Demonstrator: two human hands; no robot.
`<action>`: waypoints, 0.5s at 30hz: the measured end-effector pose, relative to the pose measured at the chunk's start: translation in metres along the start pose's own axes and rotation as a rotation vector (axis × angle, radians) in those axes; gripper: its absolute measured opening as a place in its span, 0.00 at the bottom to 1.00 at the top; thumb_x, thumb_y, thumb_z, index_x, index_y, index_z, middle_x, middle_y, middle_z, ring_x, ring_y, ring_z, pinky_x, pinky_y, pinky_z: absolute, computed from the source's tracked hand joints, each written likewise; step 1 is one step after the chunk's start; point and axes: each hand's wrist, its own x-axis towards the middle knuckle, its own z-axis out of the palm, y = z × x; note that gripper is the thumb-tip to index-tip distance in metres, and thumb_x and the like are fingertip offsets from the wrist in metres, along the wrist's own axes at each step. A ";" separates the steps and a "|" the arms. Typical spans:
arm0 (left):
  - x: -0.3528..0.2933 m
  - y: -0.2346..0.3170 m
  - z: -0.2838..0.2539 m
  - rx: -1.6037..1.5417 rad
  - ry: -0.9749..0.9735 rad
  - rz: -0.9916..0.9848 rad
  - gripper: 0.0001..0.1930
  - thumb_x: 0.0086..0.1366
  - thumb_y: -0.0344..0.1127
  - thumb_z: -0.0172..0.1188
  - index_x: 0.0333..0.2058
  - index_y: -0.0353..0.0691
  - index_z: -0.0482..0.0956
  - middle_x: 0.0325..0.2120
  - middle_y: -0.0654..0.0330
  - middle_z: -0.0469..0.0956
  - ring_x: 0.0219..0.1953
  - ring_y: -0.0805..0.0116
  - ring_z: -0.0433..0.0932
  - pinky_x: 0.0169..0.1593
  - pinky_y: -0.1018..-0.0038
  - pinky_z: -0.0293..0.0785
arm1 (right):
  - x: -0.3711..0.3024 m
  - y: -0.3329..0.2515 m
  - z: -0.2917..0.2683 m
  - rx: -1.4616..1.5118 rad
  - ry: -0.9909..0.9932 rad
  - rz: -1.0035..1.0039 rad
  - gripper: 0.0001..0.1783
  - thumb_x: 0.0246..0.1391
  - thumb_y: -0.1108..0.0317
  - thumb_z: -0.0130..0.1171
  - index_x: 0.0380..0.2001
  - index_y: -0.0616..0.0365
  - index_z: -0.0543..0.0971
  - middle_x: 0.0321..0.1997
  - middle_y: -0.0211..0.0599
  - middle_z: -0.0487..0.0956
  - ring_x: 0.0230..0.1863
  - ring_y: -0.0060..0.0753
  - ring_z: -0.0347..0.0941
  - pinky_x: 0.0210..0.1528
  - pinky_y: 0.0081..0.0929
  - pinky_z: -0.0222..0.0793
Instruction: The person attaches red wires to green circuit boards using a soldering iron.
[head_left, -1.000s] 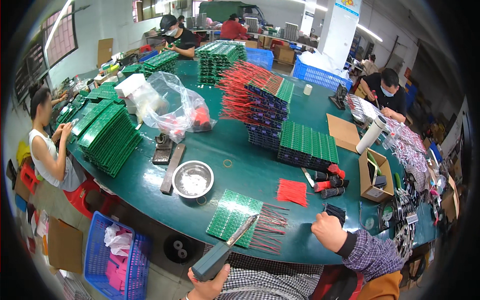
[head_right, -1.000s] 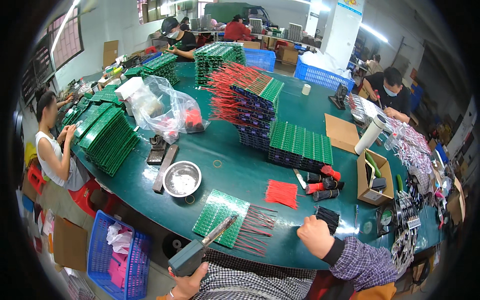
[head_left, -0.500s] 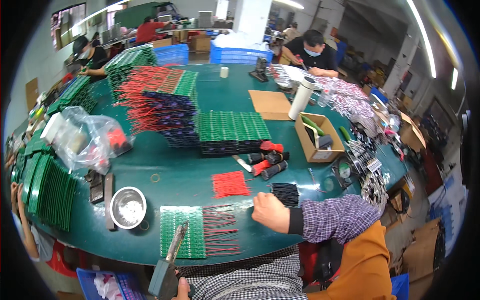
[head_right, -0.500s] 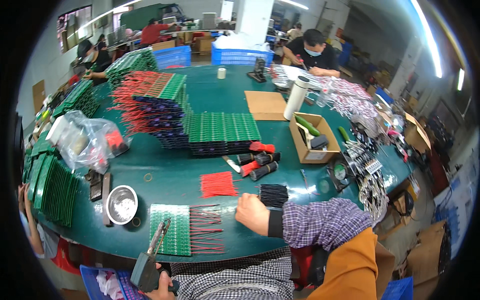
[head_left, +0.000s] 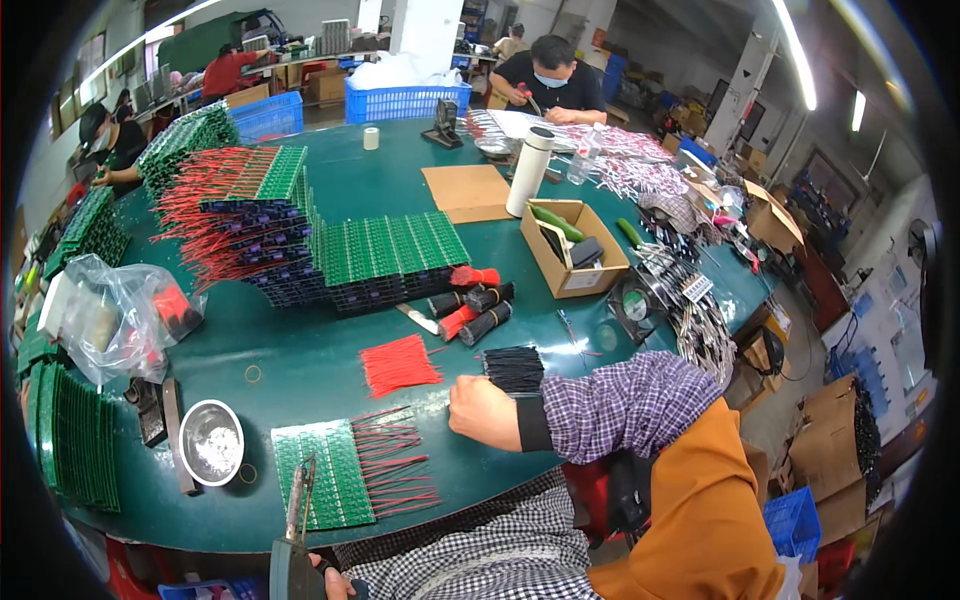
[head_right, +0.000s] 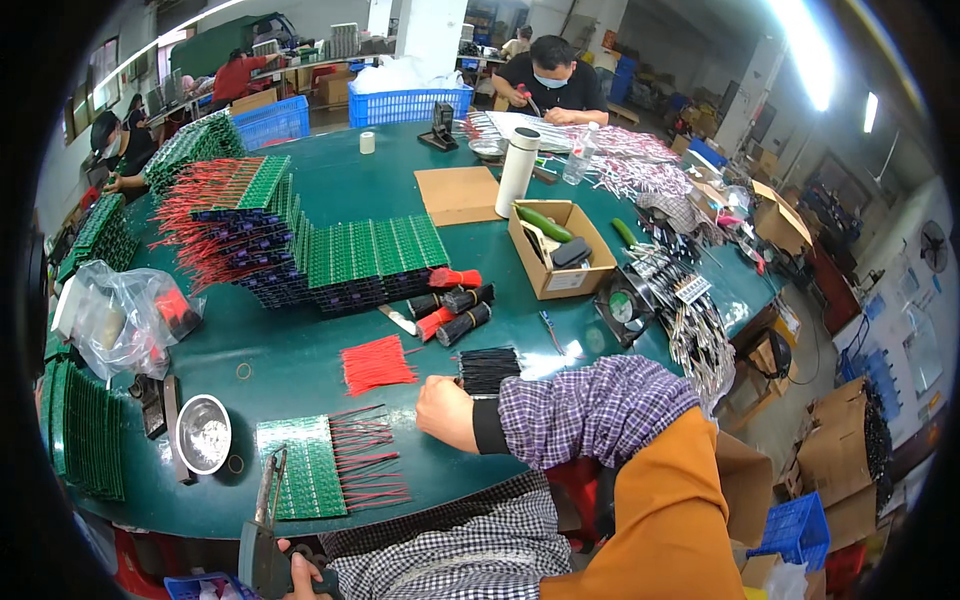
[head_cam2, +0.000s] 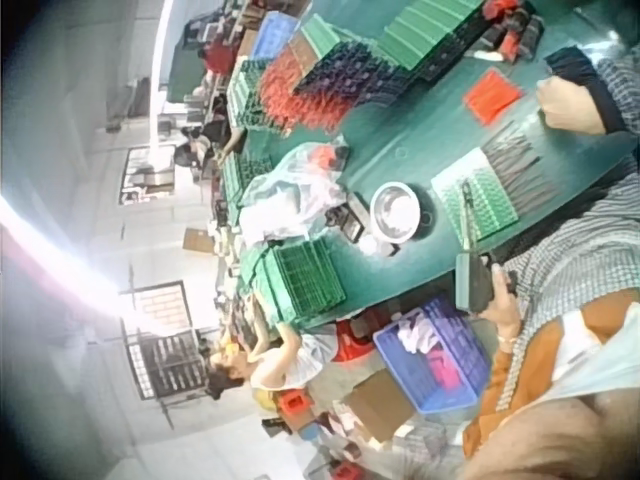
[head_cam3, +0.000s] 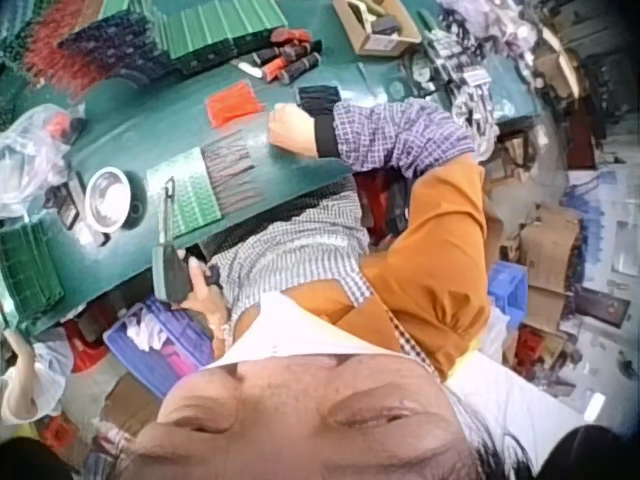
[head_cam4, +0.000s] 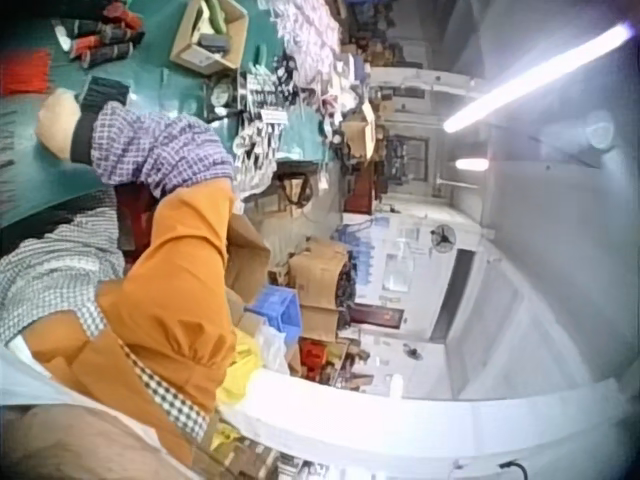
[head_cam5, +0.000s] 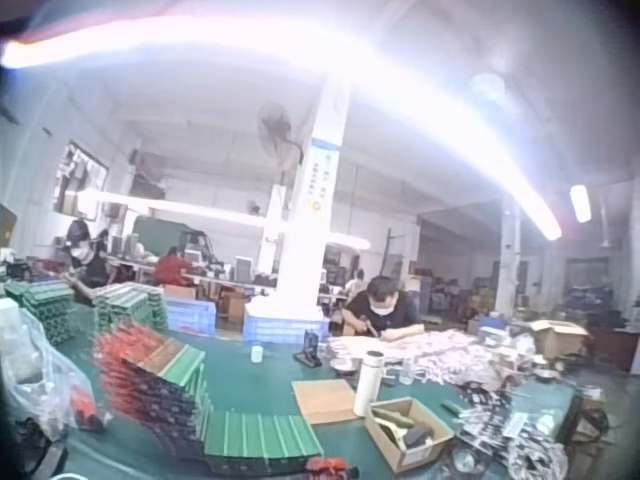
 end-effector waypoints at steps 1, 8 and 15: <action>0.000 -0.004 -0.001 0.047 -0.015 0.118 0.15 0.77 0.32 0.58 0.54 0.27 0.79 0.29 0.59 0.77 0.27 0.69 0.74 0.37 0.69 0.74 | 0.000 -0.003 0.002 0.021 -0.018 -0.013 0.08 0.51 0.64 0.66 0.30 0.54 0.88 0.30 0.37 0.82 0.36 0.44 0.79 0.32 0.44 0.73; -0.013 0.013 0.007 -0.290 0.107 -0.270 0.14 0.75 0.28 0.59 0.54 0.25 0.78 0.32 0.57 0.77 0.27 0.71 0.72 0.34 0.71 0.72 | 0.000 -0.009 0.003 0.083 -0.019 0.009 0.07 0.51 0.65 0.66 0.31 0.54 0.88 0.32 0.35 0.82 0.38 0.42 0.78 0.32 0.41 0.72; -0.008 0.005 0.018 -0.776 0.309 -0.293 0.33 0.62 0.25 0.60 0.67 0.29 0.66 0.50 0.47 0.80 0.22 0.73 0.71 0.23 0.78 0.67 | -0.004 0.011 -0.016 0.460 0.544 0.113 0.05 0.42 0.70 0.64 0.27 0.56 0.82 0.32 0.34 0.74 0.39 0.38 0.74 0.33 0.35 0.70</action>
